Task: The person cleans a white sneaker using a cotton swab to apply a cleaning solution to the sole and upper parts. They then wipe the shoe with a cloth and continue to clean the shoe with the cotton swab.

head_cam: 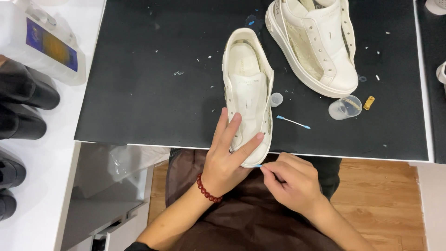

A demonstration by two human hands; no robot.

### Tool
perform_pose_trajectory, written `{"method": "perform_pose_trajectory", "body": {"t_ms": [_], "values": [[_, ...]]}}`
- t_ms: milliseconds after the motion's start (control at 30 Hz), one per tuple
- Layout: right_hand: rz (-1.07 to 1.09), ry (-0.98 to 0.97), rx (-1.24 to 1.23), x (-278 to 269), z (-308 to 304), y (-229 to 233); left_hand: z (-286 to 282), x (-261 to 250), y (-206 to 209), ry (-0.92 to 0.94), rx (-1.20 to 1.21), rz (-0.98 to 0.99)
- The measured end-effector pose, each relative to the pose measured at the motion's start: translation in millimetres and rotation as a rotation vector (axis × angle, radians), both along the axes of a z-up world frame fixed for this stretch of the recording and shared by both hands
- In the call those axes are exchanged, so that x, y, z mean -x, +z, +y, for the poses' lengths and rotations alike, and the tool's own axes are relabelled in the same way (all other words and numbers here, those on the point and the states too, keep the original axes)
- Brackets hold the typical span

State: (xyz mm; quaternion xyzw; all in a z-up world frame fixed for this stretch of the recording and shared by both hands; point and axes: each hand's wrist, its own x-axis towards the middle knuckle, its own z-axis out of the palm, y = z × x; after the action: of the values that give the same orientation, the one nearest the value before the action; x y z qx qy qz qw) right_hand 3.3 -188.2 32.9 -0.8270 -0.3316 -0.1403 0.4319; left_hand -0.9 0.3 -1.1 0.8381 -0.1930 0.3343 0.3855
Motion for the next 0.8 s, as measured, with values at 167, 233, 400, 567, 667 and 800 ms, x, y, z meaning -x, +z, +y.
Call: {"method": "perform_pose_trajectory", "body": {"t_ms": [167, 233, 400, 567, 667, 800], "values": [[-0.03, 0.074, 0.014, 0.6, 11.8, 17.9, -0.7, 0.1, -0.7, -0.003, 0.009, 0.006], [-0.039, 0.093, 0.016, 0.5, 10.0, 16.7, 0.1, 0.2, -1.1, 0.001, 0.007, 0.005], [-0.045, 0.086, 0.061, 4.2, 13.1, 19.4, -0.3, 0.2, -1.4, 0.001, 0.013, -0.009], [-0.18, 0.06, 0.117, 8.0, 20.3, 27.5, -0.6, 1.5, -2.3, 0.012, 0.0, 0.004], [-0.198, 0.039, 0.149, 8.8, 22.1, 32.4, -1.0, 0.6, -1.0, 0.013, 0.011, -0.006], [-0.285, 0.041, 0.122, 13.2, 33.9, 28.8, -0.8, 1.7, -0.3, -0.002, 0.034, -0.006]]}}
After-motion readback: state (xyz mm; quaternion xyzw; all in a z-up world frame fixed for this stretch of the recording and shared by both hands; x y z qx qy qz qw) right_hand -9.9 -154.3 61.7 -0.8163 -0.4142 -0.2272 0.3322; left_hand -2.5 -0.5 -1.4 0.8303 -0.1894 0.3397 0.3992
